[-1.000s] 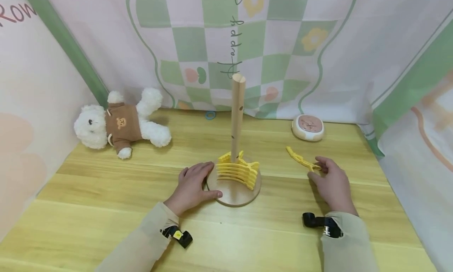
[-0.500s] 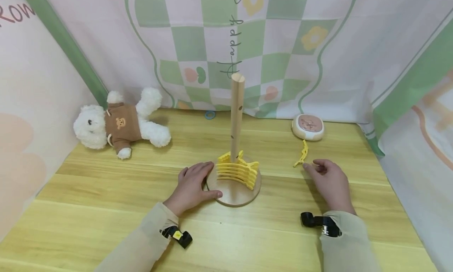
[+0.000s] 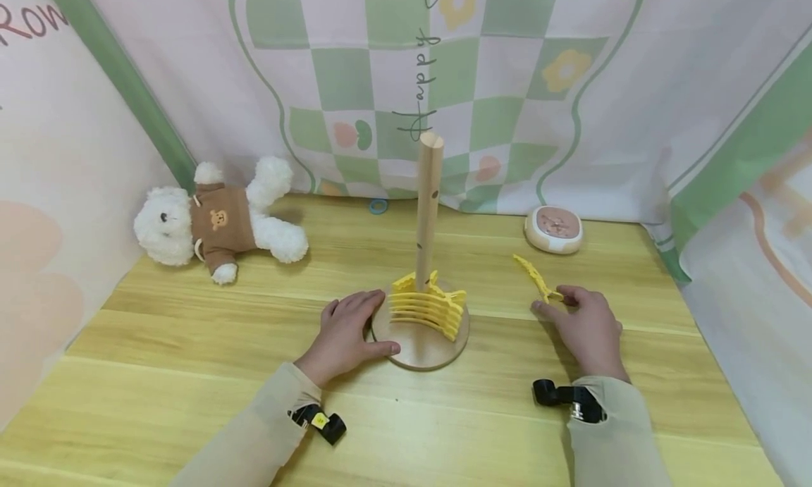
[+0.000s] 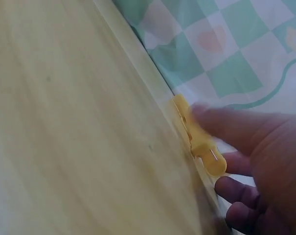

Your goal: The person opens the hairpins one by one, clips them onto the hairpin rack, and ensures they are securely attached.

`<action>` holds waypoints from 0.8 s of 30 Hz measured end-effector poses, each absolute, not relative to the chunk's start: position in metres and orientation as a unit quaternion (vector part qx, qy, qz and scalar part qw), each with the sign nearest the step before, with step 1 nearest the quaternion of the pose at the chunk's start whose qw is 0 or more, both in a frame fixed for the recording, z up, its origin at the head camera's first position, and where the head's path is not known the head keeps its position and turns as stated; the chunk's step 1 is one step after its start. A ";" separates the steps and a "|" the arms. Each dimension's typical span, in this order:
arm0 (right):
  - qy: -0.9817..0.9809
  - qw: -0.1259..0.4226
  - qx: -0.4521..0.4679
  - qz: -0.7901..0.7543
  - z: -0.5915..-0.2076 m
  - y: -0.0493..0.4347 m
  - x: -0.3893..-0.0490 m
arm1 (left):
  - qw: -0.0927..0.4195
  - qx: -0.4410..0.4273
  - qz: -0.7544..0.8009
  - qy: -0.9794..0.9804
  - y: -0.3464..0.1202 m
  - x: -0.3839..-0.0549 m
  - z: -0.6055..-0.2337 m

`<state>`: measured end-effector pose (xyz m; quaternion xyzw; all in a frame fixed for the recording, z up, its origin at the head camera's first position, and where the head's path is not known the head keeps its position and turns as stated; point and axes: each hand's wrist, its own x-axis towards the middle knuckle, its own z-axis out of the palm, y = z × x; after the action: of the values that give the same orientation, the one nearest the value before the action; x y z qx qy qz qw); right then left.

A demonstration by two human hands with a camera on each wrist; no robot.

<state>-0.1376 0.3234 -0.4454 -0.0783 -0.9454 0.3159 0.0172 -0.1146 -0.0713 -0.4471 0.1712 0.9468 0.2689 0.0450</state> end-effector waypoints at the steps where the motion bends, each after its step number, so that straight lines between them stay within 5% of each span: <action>1: -0.947 0.014 -0.077 0.313 -0.445 0.324 -0.138 | 0.046 0.171 0.269 0.947 -0.071 -0.115 -0.447; 10: -0.935 0.068 -0.098 0.334 -0.435 0.318 -0.136 | 0.042 0.175 0.263 0.948 -0.071 -0.115 -0.447; 24: -0.921 0.150 0.034 0.359 -0.404 0.299 -0.126 | 0.048 0.169 0.265 0.948 -0.071 -0.115 -0.450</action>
<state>-0.1261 0.2990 -0.4044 0.0338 -0.9208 0.3587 0.1496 -0.1151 -0.0708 -0.4498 0.1690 0.9481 0.2649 0.0484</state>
